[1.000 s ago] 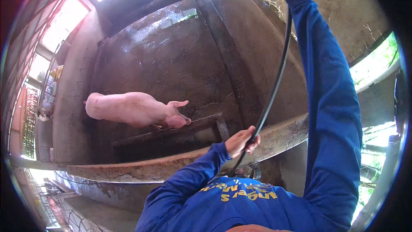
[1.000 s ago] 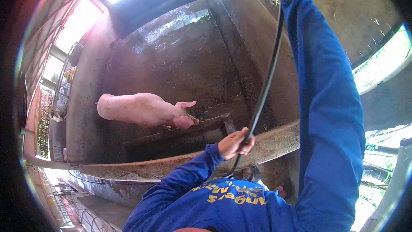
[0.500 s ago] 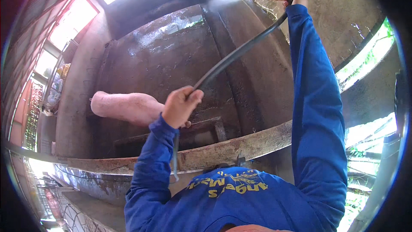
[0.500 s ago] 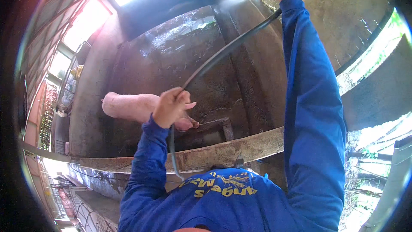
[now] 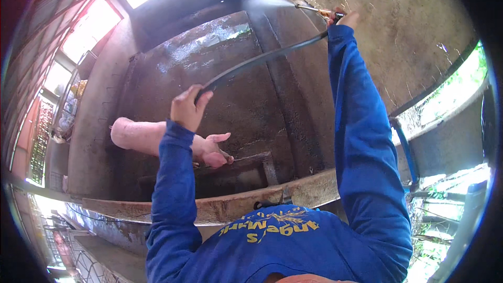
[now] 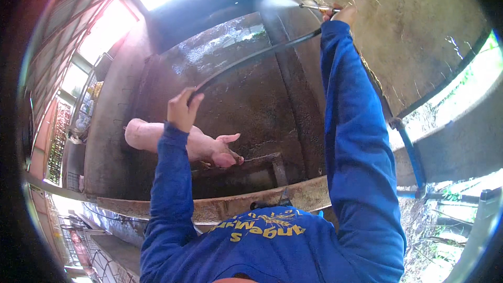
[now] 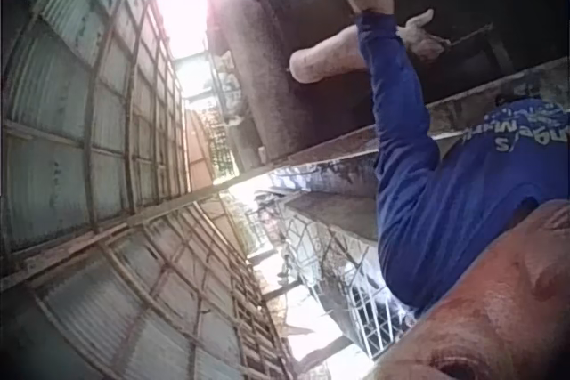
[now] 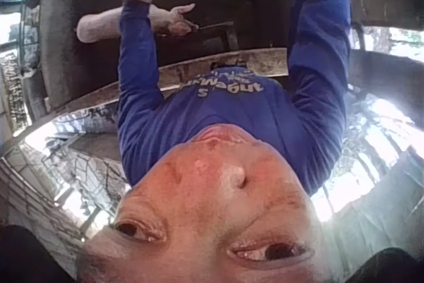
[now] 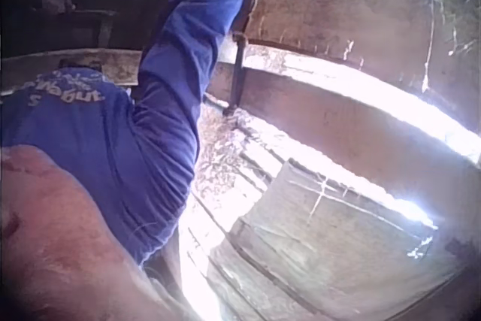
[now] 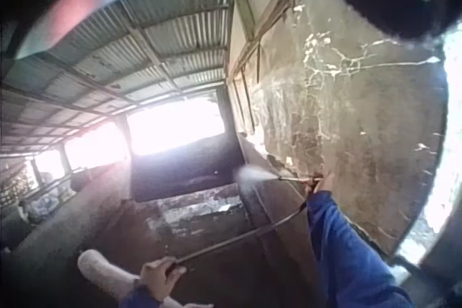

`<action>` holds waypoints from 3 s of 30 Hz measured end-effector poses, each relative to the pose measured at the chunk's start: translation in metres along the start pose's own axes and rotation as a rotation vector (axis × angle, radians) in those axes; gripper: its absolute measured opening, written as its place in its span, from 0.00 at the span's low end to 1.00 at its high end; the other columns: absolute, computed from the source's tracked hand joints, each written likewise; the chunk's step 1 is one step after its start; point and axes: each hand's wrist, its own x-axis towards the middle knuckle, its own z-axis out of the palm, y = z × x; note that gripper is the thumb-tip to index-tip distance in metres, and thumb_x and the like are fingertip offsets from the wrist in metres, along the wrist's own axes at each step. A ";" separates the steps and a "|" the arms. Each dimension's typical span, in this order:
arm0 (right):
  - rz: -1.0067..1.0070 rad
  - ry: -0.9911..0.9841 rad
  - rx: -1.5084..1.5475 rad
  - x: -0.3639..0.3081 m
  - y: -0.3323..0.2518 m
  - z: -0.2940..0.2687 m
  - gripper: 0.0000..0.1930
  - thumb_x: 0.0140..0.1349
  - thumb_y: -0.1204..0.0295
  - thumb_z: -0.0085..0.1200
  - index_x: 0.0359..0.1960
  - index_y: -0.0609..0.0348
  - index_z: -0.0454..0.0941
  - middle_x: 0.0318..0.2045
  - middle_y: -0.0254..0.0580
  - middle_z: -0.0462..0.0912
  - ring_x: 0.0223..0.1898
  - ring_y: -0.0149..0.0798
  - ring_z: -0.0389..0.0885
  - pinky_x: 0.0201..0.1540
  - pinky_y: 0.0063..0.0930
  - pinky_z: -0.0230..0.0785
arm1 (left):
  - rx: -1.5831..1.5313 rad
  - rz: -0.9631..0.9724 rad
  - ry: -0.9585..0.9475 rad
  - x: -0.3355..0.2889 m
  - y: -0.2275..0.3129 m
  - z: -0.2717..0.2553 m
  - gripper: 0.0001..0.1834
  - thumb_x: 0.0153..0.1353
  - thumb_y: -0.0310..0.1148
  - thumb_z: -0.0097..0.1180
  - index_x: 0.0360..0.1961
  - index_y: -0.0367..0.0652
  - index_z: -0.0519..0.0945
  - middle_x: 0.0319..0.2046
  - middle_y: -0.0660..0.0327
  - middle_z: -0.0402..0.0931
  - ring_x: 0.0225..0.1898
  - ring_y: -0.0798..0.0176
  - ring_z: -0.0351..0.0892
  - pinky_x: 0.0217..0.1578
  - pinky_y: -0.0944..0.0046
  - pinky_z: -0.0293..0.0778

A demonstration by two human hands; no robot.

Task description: The person cleans pigs in a concrete pen using a high-pressure water sprayer, directing the water over the pigs and the floor.

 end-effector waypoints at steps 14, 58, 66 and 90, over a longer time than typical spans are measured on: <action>0.171 0.051 -0.053 0.029 0.081 -0.036 0.24 0.54 0.50 0.24 0.29 0.56 0.69 0.11 0.42 0.67 0.08 0.35 0.59 0.10 0.27 0.48 | 0.014 -0.152 -0.117 -0.043 -0.035 0.095 0.17 0.53 0.45 0.50 0.34 0.41 0.72 0.26 0.53 0.74 0.27 0.51 0.75 0.25 0.58 0.70; 0.144 0.002 -0.033 0.058 0.106 -0.016 0.24 0.51 0.51 0.29 0.27 0.58 0.70 0.10 0.41 0.66 0.07 0.34 0.59 0.09 0.26 0.49 | 0.052 -0.264 -0.123 -0.026 -0.013 0.107 0.16 0.52 0.41 0.53 0.32 0.38 0.74 0.24 0.51 0.75 0.26 0.50 0.75 0.26 0.60 0.69; 0.193 0.013 -0.007 0.073 0.110 -0.026 0.24 0.53 0.51 0.28 0.27 0.57 0.71 0.11 0.41 0.67 0.08 0.34 0.60 0.10 0.26 0.49 | 0.054 -0.199 -0.100 -0.020 -0.011 0.112 0.16 0.52 0.41 0.53 0.32 0.38 0.74 0.23 0.51 0.74 0.25 0.50 0.75 0.25 0.61 0.69; 0.107 -0.012 -0.077 0.099 0.107 -0.013 0.27 0.54 0.52 0.25 0.29 0.61 0.72 0.13 0.41 0.68 0.09 0.33 0.60 0.11 0.23 0.52 | 0.037 -0.227 -0.079 -0.007 0.003 0.127 0.16 0.51 0.41 0.54 0.31 0.38 0.75 0.23 0.51 0.75 0.25 0.51 0.75 0.25 0.60 0.69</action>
